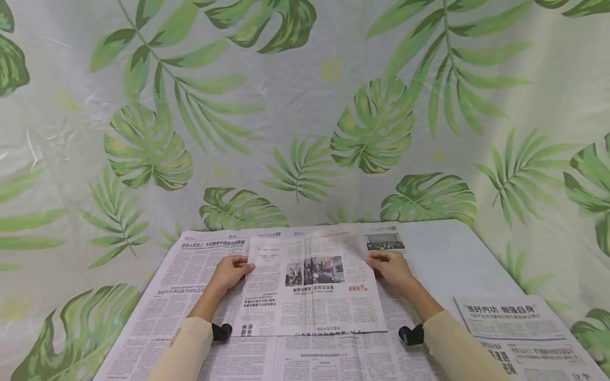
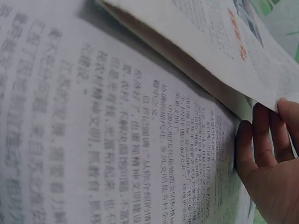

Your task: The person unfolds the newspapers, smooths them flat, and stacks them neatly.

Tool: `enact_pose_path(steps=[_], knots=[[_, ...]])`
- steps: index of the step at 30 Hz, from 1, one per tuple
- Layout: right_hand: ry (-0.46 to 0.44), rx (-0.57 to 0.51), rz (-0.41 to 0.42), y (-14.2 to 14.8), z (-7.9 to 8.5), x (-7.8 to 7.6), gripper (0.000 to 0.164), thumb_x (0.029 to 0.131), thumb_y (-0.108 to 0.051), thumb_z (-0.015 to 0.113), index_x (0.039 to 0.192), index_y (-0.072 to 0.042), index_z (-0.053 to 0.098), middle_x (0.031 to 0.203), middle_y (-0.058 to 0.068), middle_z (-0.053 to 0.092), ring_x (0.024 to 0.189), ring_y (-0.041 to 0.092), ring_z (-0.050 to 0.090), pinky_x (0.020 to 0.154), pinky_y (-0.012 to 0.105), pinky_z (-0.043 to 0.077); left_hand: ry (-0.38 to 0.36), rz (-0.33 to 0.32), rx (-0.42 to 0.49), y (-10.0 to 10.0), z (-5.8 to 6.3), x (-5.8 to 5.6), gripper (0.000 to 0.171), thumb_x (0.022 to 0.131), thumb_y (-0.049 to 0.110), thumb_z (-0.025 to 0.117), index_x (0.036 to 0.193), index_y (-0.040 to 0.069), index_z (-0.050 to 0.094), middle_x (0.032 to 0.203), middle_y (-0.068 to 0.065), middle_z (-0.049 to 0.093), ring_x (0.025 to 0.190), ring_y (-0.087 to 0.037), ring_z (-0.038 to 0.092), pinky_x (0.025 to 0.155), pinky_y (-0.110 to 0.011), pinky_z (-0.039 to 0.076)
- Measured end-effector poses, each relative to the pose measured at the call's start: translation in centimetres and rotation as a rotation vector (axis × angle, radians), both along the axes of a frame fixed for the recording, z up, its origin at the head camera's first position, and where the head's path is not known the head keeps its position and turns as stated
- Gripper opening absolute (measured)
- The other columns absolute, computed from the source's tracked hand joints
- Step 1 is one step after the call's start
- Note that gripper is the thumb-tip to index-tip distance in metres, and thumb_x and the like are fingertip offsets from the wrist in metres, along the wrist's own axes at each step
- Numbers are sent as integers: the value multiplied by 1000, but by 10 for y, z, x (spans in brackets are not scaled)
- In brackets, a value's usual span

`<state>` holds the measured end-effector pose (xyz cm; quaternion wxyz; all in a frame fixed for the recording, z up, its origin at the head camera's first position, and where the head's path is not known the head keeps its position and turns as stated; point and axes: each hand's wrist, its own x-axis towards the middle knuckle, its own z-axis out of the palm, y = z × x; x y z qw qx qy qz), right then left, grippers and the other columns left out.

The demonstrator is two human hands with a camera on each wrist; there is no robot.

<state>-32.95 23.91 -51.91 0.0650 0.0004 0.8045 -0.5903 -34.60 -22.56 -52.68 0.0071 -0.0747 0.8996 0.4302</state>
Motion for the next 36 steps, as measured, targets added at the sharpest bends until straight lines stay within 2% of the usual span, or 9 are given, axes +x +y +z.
enact_pose_path(steps=[5, 13, 17, 20, 23, 26, 28, 31, 36], knots=[[0, 30, -15, 2, -1, 2, 49, 103, -28, 66, 140, 3, 59, 142, 25, 58, 99, 10, 71, 82, 27, 60, 11, -6, 62, -3, 0, 2, 31, 94, 29, 77, 117, 7, 75, 109, -9, 73, 96, -21, 66, 78, -31, 55], [26, 46, -10, 10, -2, 6, 54, 102, -36, 66, 141, 1, 59, 139, 22, 62, 103, 6, 68, 87, 28, 58, 21, -85, 188, -2, 4, 7, 16, 99, 24, 71, 103, 9, 68, 105, -5, 73, 92, -19, 63, 81, -31, 47], [30, 15, 5, 11, -5, 8, 53, 103, -34, 65, 141, 2, 58, 138, 22, 62, 102, 3, 67, 89, 27, 58, -18, -94, 268, -3, 3, 8, 17, 100, 23, 70, 106, 9, 64, 94, -5, 72, 80, -17, 60, 70, -29, 45], [23, 4, 9, 11, -7, 9, 53, 103, -34, 64, 141, 2, 58, 137, 21, 63, 101, 3, 67, 88, 27, 58, -30, -71, 305, -4, 2, 10, 25, 99, 21, 72, 118, 9, 61, 95, -5, 74, 78, -15, 63, 69, -28, 47], [19, 0, 3, 13, -9, 10, 53, 104, -33, 64, 141, 4, 57, 134, 20, 65, 99, 3, 68, 86, 26, 58, -27, -51, 306, -4, 1, 10, 41, 97, 22, 75, 133, 11, 60, 106, -7, 77, 90, -17, 70, 81, -33, 54], [24, -8, -10, 14, -9, 11, 52, 103, -31, 65, 139, 6, 59, 129, 18, 69, 96, 4, 69, 84, 25, 58, -22, -51, 255, -5, 2, 12, 46, 95, 26, 76, 137, 9, 64, 118, -9, 75, 105, -21, 70, 93, -39, 55], [39, -4, -10, 14, -7, 13, 51, 103, -29, 65, 137, 8, 59, 125, 18, 70, 95, 4, 69, 83, 25, 59, -26, -49, 219, -6, 2, 13, 45, 95, 30, 76, 133, 9, 68, 120, -11, 74, 110, -24, 69, 93, -41, 55], [54, 3, -16, 15, -3, 16, 49, 103, -28, 66, 134, 10, 60, 119, 16, 73, 92, 4, 70, 81, 26, 60, -36, -33, 185, -7, 3, 14, 44, 93, 35, 78, 129, 10, 72, 121, -11, 72, 111, -25, 68, 86, -38, 57], [88, 37, -10, 16, 4, 19, 53, 104, -34, 64, 135, 9, 60, 117, 15, 72, 93, 5, 70, 84, 30, 61, 15, -17, 189, -9, 5, 16, 46, 93, 39, 78, 128, 11, 72, 123, -11, 73, 111, -26, 68, 86, -39, 58]])
